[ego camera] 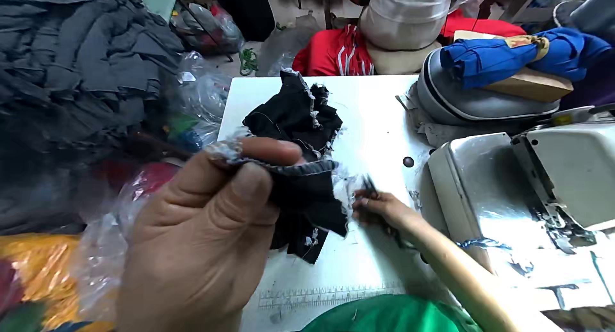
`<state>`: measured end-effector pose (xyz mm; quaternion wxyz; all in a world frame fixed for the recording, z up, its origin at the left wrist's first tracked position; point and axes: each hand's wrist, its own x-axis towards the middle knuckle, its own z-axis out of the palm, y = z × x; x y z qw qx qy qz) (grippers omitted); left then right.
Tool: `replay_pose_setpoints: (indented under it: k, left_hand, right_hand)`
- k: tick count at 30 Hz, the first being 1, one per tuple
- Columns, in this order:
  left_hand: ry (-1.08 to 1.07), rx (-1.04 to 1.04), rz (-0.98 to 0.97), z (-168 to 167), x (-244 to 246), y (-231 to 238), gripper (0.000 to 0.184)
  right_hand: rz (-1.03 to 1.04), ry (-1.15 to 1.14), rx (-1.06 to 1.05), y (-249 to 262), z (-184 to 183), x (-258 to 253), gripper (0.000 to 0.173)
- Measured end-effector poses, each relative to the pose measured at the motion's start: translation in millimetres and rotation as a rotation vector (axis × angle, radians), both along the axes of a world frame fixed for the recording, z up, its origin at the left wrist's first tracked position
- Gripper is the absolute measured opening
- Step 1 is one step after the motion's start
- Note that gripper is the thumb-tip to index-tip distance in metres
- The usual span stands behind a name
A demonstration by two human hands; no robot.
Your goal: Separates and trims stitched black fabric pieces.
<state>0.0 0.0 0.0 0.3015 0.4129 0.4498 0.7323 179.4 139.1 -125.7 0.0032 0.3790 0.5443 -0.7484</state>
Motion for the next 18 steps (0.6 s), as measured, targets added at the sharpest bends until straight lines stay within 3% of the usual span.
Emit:
replay_pose_setpoints:
  k: [4,7,10,14,16,18]
  left_hand:
    - [-0.040,0.013,-0.088,-0.9,-6.7,-13.9,0.019]
    - [-0.107,-0.008,-0.188,-4.6,-5.9,-20.5,0.019]
    - [-0.165,-0.041,-0.244,-4.0,-3.2,-26.3,0.020]
    - [-0.119,-0.048,-0.217,-0.9,6.7,-33.0,0.020]
    - [-0.075,-0.069,-0.221,-0.5,9.9,-39.8,0.019]
    - [-0.042,-0.115,-0.217,-2.5,12.1,-49.9,0.020]
  right_hand:
    - [-0.422,0.078,0.175,7.2,17.0,-2.8,0.035]
    - [-0.335,0.156,0.111,-9.8,42.2,-1.0,0.034]
    - [-0.196,0.171,-0.105,-19.2,51.3,-16.0,0.032]
    - [-0.201,0.117,-0.373,-25.9,12.1,-43.5,0.031]
    - [-0.279,0.119,-0.373,-22.2,-4.4,-49.1,0.033]
    - [-0.443,0.118,-0.219,-16.5,-3.1,-49.0,0.035]
